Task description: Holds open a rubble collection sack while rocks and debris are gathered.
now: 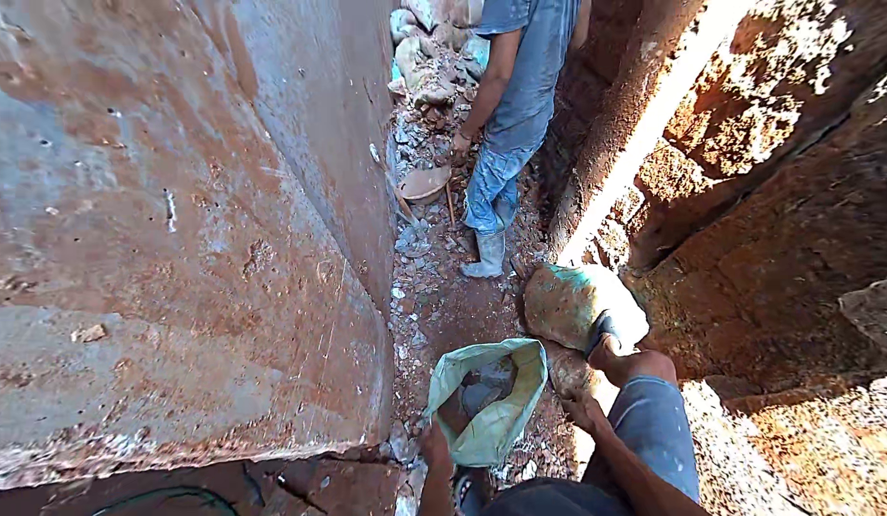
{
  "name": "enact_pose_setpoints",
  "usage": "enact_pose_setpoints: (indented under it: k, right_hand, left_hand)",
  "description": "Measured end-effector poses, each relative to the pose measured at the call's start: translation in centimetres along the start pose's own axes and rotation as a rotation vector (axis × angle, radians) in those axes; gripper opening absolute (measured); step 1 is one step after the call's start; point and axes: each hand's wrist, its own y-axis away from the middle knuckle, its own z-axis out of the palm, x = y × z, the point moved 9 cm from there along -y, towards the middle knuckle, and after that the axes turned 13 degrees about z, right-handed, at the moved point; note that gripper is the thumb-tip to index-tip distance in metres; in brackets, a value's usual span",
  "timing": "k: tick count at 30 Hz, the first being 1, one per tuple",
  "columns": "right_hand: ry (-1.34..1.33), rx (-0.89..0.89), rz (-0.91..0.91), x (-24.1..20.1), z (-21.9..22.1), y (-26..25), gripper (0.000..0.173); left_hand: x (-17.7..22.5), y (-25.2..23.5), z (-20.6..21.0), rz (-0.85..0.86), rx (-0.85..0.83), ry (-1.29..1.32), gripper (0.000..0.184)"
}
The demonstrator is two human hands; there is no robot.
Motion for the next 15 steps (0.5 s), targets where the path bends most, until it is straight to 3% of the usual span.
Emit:
enact_pose_setpoints:
  k: [9,15]
  right_hand:
    - [0.076,-0.085,-0.031,-2.0,0.9,-1.6,0.032]
    - [0.123,-0.163,-0.087,-6.8,3.2,-4.1,0.032]
  left_hand:
    - [-0.4,0.2,0.6,0.0,0.057,0.147,0.048]
    - [-0.9,1.0,0.2,-0.019,0.117,0.193,0.043]
